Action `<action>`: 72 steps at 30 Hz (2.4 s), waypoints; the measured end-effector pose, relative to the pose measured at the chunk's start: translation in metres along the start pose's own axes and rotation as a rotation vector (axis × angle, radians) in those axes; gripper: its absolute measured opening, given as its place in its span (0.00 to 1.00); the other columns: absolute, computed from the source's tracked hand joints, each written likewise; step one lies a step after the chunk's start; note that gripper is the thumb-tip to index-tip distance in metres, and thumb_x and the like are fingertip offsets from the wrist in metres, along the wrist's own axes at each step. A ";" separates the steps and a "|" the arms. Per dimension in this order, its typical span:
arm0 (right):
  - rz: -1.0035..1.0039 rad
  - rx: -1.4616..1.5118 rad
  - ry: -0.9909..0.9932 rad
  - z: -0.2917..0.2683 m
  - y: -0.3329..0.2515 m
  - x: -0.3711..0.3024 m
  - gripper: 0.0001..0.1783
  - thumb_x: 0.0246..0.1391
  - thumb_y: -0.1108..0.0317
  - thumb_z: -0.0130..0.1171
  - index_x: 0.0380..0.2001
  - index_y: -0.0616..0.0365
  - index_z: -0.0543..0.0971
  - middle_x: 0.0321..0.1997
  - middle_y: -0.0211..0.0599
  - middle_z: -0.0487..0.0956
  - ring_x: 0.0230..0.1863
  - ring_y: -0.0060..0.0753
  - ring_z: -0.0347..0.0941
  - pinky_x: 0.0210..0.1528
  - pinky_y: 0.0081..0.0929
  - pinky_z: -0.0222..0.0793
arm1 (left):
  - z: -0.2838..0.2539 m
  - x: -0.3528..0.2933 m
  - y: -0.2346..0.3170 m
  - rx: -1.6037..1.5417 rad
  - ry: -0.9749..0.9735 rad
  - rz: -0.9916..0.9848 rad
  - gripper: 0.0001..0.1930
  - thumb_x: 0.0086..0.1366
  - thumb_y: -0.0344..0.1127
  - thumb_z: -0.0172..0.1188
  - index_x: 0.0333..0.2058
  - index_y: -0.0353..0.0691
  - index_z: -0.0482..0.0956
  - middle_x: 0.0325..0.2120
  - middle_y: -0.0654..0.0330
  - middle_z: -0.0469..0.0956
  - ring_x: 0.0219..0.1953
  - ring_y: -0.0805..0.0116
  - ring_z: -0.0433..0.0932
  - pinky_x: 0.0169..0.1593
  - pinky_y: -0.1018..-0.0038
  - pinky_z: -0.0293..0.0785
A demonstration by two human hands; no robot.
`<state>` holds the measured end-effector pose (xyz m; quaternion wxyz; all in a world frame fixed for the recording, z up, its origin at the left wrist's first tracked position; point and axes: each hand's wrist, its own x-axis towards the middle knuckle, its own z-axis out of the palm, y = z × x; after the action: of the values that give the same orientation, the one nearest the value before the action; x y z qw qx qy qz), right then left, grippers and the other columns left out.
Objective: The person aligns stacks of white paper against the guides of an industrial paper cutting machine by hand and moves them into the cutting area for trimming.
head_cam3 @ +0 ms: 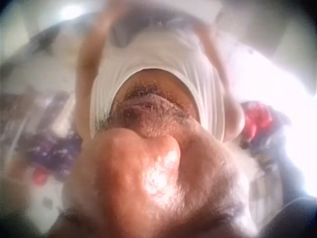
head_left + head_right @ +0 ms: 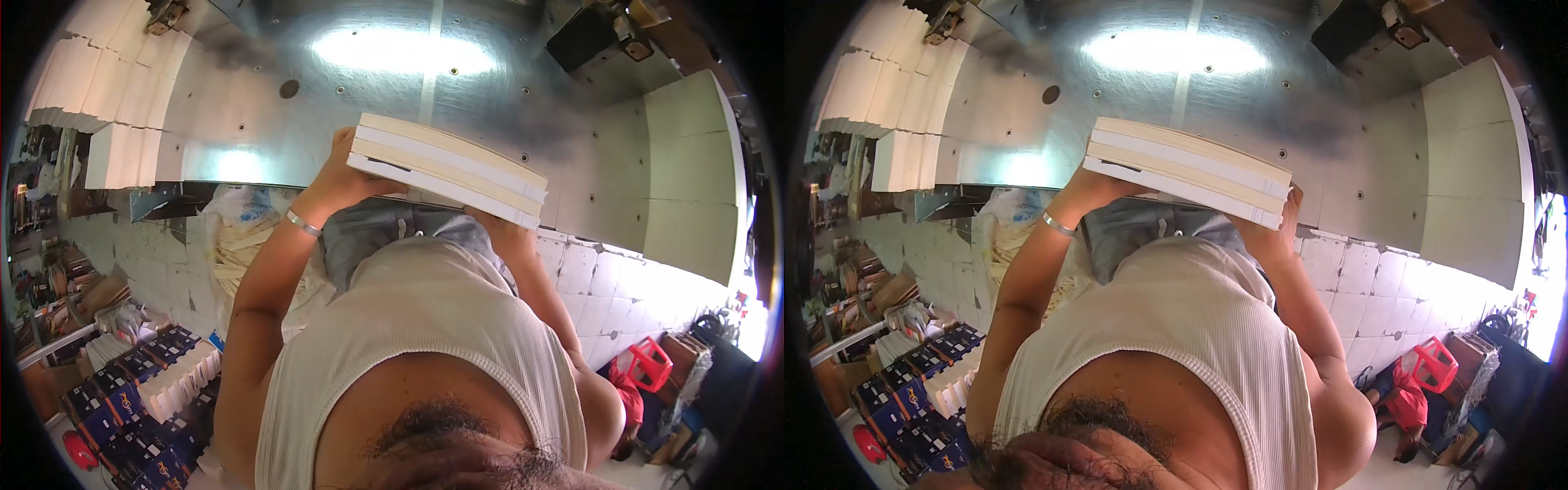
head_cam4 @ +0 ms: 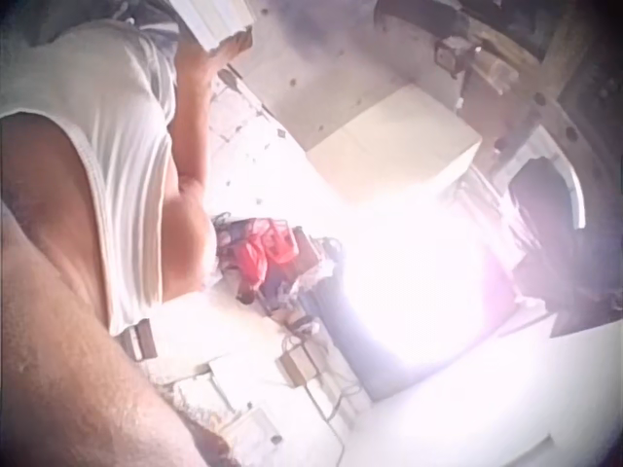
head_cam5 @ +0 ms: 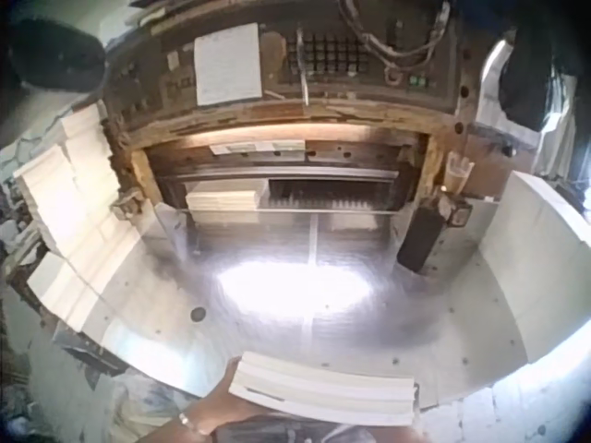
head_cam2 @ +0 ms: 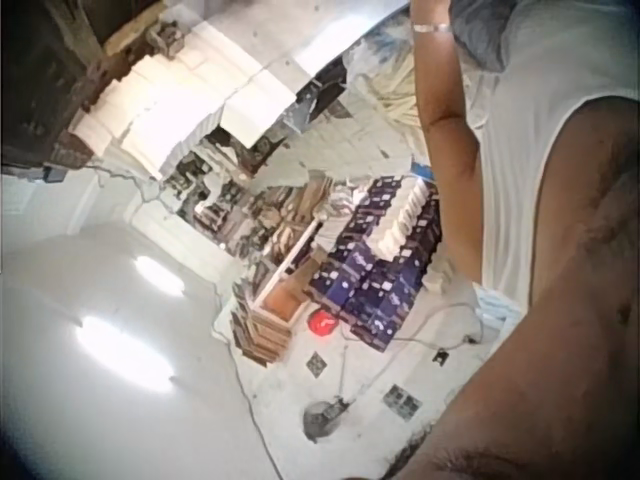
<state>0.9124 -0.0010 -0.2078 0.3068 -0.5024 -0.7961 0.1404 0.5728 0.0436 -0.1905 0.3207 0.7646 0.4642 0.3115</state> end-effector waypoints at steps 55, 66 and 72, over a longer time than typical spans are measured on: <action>0.306 0.908 0.118 -0.110 -0.027 0.045 0.40 0.54 0.70 0.72 0.68 0.64 0.67 0.47 0.40 0.84 0.44 0.29 0.81 0.49 0.29 0.76 | -0.065 0.044 0.041 -0.342 0.050 -0.084 0.44 0.59 0.49 0.78 0.68 0.39 0.67 0.53 0.51 0.82 0.58 0.56 0.79 0.68 0.59 0.66; 0.745 1.110 0.155 -0.065 0.000 0.032 0.35 0.66 0.66 0.63 0.70 0.59 0.60 0.42 0.41 0.85 0.36 0.29 0.84 0.37 0.25 0.81 | -0.032 0.106 0.016 -0.106 -0.028 -0.221 0.48 0.68 0.53 0.69 0.78 0.46 0.51 0.52 0.43 0.82 0.57 0.57 0.79 0.66 0.60 0.67; 0.799 1.035 0.144 -0.063 -0.001 0.034 0.34 0.67 0.65 0.63 0.69 0.60 0.59 0.43 0.44 0.84 0.35 0.31 0.83 0.36 0.28 0.83 | -0.018 0.092 0.015 0.172 0.250 -0.135 0.52 0.65 0.61 0.68 0.76 0.38 0.53 0.55 0.41 0.79 0.62 0.48 0.76 0.61 0.59 0.74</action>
<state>0.9410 0.0232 -0.1472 0.4855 -0.5551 -0.3556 0.5743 0.6010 0.1249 -0.1512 0.2139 0.7116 0.5759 0.3409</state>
